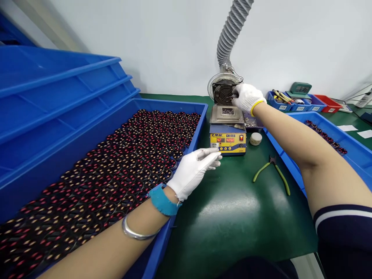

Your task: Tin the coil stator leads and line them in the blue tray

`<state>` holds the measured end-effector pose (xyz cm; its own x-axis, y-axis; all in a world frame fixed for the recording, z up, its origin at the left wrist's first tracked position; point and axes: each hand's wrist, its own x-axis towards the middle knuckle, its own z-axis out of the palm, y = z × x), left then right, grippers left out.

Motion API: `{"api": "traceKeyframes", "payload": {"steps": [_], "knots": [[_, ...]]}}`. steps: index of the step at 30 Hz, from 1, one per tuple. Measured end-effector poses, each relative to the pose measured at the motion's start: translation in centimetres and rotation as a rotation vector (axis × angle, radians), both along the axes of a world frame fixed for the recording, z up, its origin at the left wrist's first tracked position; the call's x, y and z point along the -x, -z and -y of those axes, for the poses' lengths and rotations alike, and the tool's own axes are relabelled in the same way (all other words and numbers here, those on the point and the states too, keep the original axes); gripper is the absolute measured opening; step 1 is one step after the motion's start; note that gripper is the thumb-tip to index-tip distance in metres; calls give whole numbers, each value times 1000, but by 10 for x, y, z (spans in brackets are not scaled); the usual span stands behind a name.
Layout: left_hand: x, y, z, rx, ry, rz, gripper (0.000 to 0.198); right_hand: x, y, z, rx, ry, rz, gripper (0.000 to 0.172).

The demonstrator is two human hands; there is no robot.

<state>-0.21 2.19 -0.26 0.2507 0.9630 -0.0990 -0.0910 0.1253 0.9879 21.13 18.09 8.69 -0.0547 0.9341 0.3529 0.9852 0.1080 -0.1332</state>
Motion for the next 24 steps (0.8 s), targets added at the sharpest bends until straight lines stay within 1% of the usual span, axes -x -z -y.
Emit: {"api": "traceKeyframes", "payload": {"steps": [4,6,9,13,19,24], "knots": [[0,0,0,3,10,-19,33,-10,14,-5,132,102,-489,28],[-1,0,0,4,11,-27,33,-10,21,-8,180,108,-595,27],[-1,0,0,8,17,-41,33,-7,26,-10,193,128,-557,24],[-1,0,-1,11,37,-66,34,-2,28,-9,193,156,-475,17],[0,1,-1,13,61,-94,36,5,28,0,192,173,-358,21],[0,0,0,11,72,-100,35,6,27,2,188,186,-342,21]]}}
